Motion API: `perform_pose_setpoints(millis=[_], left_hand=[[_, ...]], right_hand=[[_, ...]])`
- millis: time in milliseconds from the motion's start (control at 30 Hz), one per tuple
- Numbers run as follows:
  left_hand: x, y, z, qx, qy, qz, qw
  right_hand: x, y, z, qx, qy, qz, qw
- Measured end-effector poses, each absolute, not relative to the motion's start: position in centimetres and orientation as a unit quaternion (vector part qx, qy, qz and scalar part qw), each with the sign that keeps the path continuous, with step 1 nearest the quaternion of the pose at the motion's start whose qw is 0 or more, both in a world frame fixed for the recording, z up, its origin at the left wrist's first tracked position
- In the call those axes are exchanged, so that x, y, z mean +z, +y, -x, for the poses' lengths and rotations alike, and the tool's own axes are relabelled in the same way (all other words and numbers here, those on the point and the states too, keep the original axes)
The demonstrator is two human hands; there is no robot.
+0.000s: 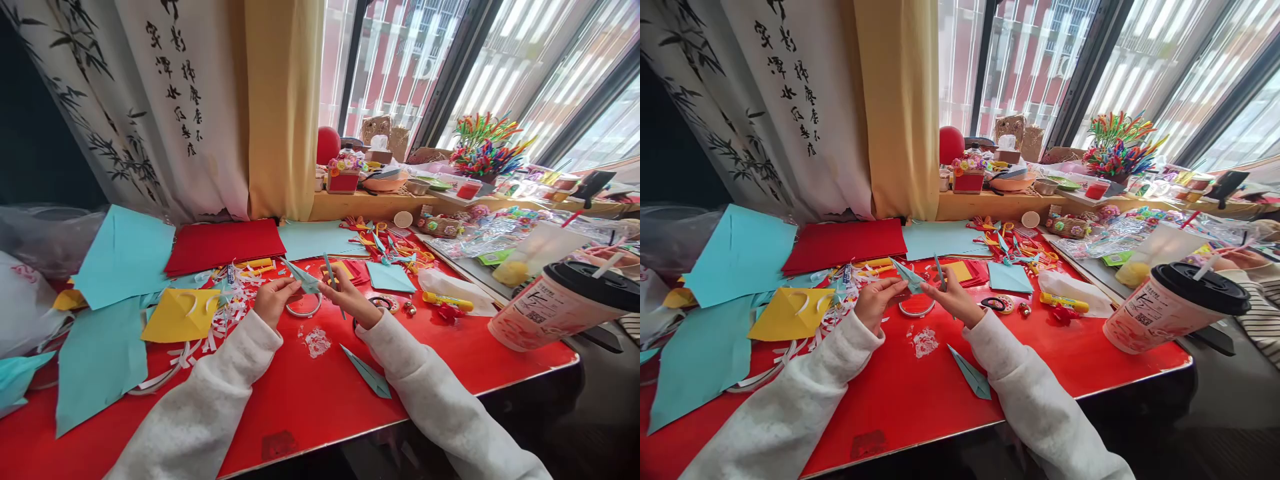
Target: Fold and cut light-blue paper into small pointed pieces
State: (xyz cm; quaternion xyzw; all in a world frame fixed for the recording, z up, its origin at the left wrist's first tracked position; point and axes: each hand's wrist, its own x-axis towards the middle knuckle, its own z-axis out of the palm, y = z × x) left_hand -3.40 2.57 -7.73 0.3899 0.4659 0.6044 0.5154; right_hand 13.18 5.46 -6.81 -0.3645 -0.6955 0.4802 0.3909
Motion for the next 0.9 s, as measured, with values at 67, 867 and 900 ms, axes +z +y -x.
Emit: perform_pose_setpoints(millis=[67, 867, 900], left_hand=[[-7.6, 2.7, 3.9, 0.621, 0.466, -0.367, 0.511], [-7.9, 2.5, 3.2, 0.628, 0.429, -0.406, 0.507], [-8.0, 2.5, 3.2, 0.628, 0.429, -0.408, 0.506]], right_hand=[[-7.0, 5.5, -13.2, 0.497, -0.685, 0.364, 0.389], [-8.0, 4.3, -12.2, 0.532, -0.728, 0.323, 0.289], [-8.0, 4.3, -12.2, 0.533, -0.728, 0.321, 0.289]])
